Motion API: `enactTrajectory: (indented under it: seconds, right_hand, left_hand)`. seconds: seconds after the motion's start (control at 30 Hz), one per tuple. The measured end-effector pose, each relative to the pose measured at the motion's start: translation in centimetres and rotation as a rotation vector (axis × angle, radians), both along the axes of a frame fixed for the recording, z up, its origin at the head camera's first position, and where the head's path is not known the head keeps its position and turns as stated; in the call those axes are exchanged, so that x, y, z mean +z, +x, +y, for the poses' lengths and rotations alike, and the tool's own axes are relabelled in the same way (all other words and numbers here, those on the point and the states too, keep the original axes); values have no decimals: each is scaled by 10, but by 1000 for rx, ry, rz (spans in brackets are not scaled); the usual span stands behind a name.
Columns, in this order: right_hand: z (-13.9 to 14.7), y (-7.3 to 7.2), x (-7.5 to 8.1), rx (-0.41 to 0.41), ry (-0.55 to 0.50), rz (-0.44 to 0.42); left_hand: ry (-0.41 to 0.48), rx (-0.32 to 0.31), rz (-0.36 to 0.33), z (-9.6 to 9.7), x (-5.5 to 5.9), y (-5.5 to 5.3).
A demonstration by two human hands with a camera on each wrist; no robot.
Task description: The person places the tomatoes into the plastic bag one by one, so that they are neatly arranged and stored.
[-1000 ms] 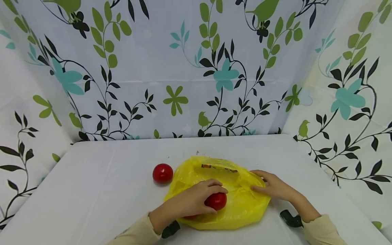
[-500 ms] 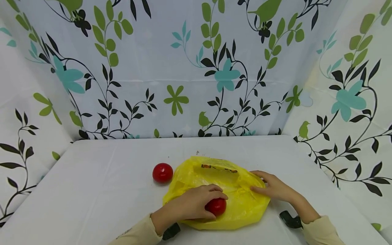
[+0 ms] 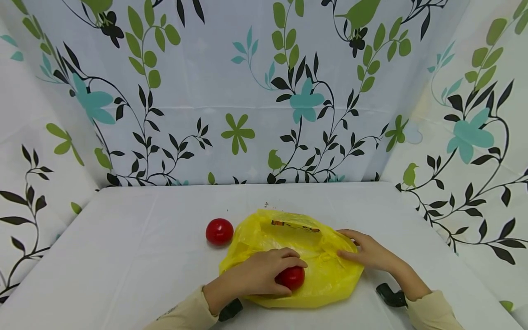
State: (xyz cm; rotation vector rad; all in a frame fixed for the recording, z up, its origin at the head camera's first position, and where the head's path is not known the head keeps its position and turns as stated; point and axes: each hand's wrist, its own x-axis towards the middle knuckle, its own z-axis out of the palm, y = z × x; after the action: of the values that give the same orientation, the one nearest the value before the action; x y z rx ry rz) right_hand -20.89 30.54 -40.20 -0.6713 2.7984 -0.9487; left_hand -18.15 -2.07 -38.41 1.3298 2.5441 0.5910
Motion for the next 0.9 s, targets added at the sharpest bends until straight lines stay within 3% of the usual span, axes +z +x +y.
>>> enactTrajectory:
  seconds: [0.63, 0.9]
  right_hand:
    - [-2, 1, -1, -4, -9, -2]
    - [-2, 2, 2, 5, -7, 4]
  left_hand:
    - [8, -7, -6, -1, 0, -1]
    - [27, -10, 21, -2, 0, -2]
